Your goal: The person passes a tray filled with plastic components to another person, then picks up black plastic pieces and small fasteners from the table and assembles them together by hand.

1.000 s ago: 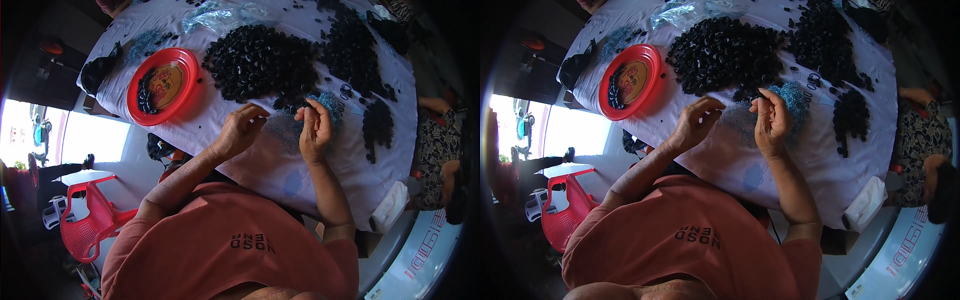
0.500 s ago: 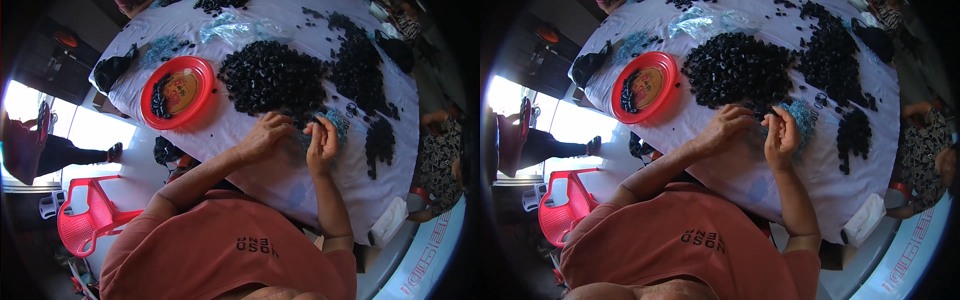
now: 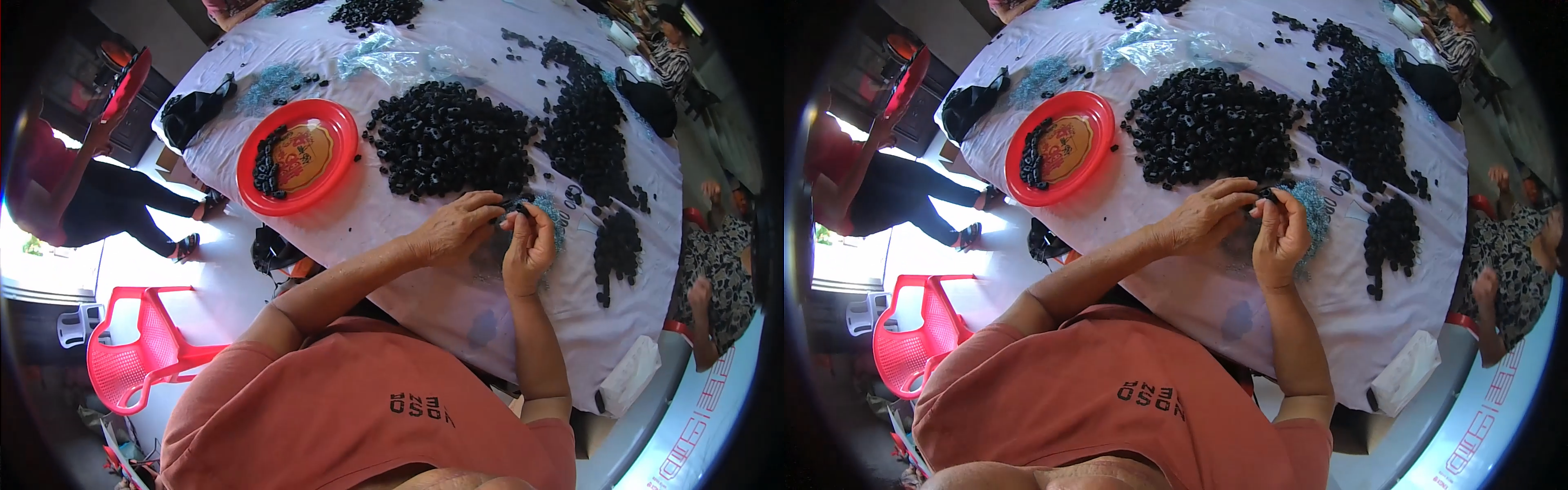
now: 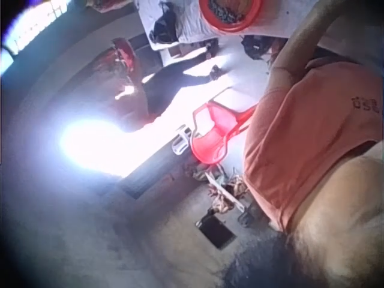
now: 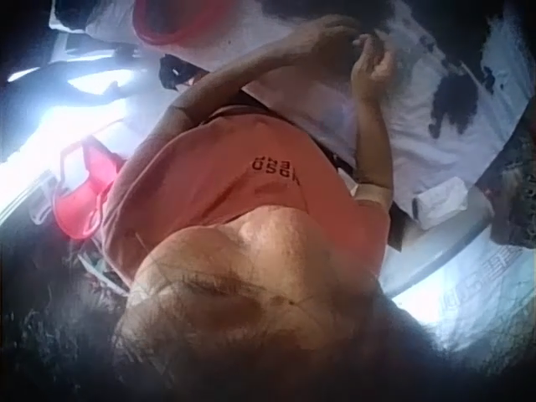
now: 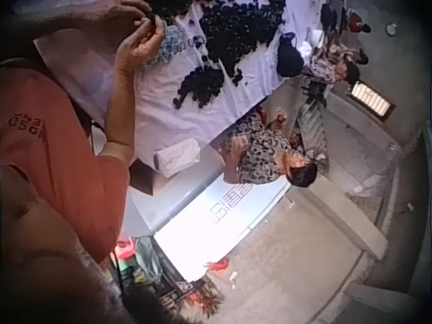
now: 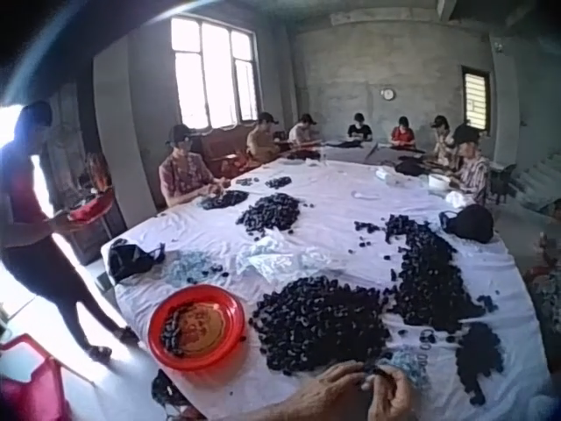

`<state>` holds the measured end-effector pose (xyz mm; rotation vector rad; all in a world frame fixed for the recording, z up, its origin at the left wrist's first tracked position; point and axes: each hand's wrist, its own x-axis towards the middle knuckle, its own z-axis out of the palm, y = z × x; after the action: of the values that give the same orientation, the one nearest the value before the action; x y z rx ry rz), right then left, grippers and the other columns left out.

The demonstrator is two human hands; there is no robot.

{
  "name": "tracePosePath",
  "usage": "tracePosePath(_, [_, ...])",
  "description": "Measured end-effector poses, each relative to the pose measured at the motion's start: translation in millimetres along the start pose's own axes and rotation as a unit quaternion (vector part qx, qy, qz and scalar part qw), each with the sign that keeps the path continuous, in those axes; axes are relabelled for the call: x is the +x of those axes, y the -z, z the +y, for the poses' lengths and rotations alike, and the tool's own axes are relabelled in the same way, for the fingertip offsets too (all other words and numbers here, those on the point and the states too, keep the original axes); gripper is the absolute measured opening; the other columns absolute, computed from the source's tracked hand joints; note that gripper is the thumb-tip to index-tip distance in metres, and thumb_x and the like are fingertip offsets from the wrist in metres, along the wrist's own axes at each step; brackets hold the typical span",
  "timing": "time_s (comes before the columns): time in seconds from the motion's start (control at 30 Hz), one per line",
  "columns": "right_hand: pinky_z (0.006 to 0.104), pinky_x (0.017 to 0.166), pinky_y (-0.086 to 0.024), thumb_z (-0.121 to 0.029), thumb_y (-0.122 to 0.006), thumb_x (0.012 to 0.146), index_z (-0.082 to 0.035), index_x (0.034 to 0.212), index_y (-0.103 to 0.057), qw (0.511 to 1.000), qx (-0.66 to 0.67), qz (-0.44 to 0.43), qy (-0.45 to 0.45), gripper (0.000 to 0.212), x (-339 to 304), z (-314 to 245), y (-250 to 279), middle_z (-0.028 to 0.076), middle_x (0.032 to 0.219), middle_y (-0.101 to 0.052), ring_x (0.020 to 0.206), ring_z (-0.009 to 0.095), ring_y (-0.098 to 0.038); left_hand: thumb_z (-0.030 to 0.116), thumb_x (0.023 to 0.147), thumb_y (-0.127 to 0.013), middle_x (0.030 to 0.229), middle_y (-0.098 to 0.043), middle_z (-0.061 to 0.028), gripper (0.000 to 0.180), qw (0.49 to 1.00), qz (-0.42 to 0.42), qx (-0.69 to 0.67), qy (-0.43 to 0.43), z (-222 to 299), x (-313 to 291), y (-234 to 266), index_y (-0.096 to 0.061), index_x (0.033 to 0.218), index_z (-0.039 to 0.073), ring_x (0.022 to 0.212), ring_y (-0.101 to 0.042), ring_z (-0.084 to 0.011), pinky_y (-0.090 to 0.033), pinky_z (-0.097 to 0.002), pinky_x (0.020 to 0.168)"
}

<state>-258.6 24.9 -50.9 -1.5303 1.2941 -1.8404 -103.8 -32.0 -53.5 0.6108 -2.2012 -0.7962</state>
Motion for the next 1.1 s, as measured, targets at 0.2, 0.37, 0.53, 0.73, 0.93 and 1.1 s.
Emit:
tracePosePath(0.2, [0.0223,0.074,-0.052,-0.004,-0.056,0.097,0.002,0.107,-0.056,1.000,0.012,0.001,-0.025,0.012,3,1,1,0.007,0.092,-0.064,0.078,0.011,-0.063,0.005,0.088,-0.057,0.135,-0.051,-0.0201,0.035,1.000,0.021,0.000,0.017,-23,5,4,-0.056,0.123,0.000,0.120,-0.054,-0.0369,-0.046,-0.0410,0.098])
tracePosePath(0.37, [0.0219,0.072,-0.053,-0.002,-0.058,0.096,0.001,0.107,-0.058,1.000,-0.010,-0.011,-0.021,0.012,3,4,2,0.007,0.093,-0.065,0.079,0.012,-0.065,0.016,0.097,-0.049,0.137,-0.050,-0.0204,0.034,0.999,0.039,-0.021,0.026,-19,6,9,-0.055,0.125,-0.002,0.122,-0.054,-0.0339,-0.045,-0.0379,0.099])
tracePosePath(0.53, [0.0216,0.071,-0.053,0.000,-0.058,0.095,0.001,0.108,-0.062,0.999,-0.018,-0.017,-0.031,0.013,5,4,3,0.007,0.093,-0.066,0.076,0.011,-0.065,0.024,0.102,-0.038,0.137,-0.050,-0.0203,0.039,0.987,0.076,-0.123,0.068,-16,5,17,-0.054,0.125,-0.003,0.124,-0.052,-0.0310,-0.041,-0.0366,0.102])
tracePosePath(0.73, [0.0220,0.073,-0.053,0.000,-0.057,0.096,0.002,0.110,-0.062,0.999,-0.026,0.009,-0.022,0.015,6,7,5,0.006,0.094,-0.065,0.078,0.011,-0.064,0.014,0.099,-0.045,0.130,-0.055,-0.0196,0.030,0.984,0.113,-0.121,0.066,-22,7,16,-0.056,0.121,-0.002,0.118,-0.055,-0.0305,-0.043,-0.0360,0.100])
tracePosePath(0.93, [0.0228,0.075,-0.053,-0.001,-0.055,0.097,0.003,0.113,-0.059,0.999,-0.011,0.020,-0.026,0.017,5,4,4,0.006,0.096,-0.064,0.081,0.011,-0.063,-0.005,0.081,-0.060,0.093,-0.063,-0.0124,0.018,0.986,0.160,0.006,0.042,-16,7,10,-0.066,0.096,0.003,0.082,-0.064,-0.0312,-0.052,-0.0362,0.069])
tracePosePath(1.1, [0.0226,0.074,-0.053,-0.003,-0.054,0.098,0.002,0.112,-0.060,0.999,0.006,0.022,-0.049,0.015,7,4,3,0.005,0.093,-0.063,0.079,0.010,-0.062,0.000,0.077,-0.064,0.082,-0.061,-0.0106,0.014,0.990,0.123,0.048,0.053,-17,1,11,-0.067,0.089,0.005,0.077,-0.062,-0.0309,-0.052,-0.0380,0.065])
